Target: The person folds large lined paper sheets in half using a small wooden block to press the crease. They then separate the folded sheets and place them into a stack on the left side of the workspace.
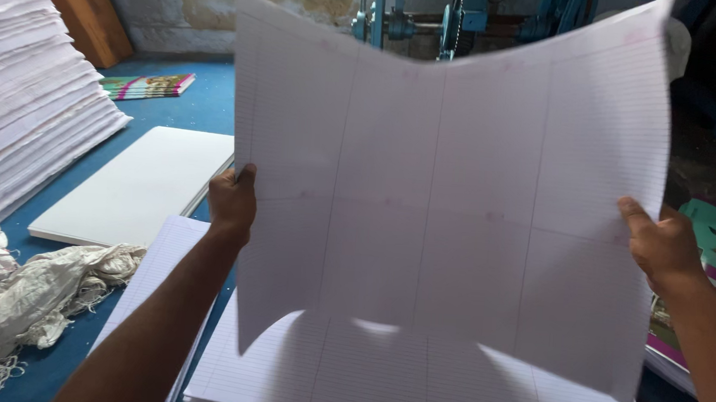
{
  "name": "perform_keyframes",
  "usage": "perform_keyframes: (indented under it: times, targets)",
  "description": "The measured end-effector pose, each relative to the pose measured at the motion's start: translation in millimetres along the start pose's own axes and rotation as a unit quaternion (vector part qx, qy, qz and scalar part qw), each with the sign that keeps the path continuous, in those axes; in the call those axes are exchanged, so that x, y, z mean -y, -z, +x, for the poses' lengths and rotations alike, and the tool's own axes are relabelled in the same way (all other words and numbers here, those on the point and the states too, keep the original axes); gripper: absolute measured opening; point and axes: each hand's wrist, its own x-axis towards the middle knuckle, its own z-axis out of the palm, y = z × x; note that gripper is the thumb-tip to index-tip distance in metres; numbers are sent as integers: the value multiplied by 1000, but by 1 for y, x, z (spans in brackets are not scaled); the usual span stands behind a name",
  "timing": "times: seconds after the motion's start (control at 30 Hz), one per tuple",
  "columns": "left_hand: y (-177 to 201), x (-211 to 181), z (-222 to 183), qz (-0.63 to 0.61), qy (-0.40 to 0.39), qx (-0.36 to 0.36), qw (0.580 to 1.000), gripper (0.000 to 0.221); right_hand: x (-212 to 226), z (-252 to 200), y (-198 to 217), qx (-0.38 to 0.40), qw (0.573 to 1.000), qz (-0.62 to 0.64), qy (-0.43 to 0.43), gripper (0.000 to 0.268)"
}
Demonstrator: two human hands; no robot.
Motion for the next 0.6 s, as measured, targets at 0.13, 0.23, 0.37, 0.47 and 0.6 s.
perform_keyframes:
  times: [0.13,0.23,0.37,0.47,0.6]
  targets:
    - [2,-5,-7,-95,-80,-42,991,26,-5,8,4,-45,994,53,79,50]
    - [2,2,-14,-135,-75,-52,987,36,-23,10,4,-68,984,87,143,50]
    - [5,18,-37,-196,-153,-35,968,36,-37,12,-5,-83,974,183,110,48]
    - [9,24,-47,-161,-81,-21,983,37,-42,7,-7,-65,979,176,74,47]
    - [10,33,-47,-177,-62,-15,982,38,-42,4,-10,-43,966,226,116,42]
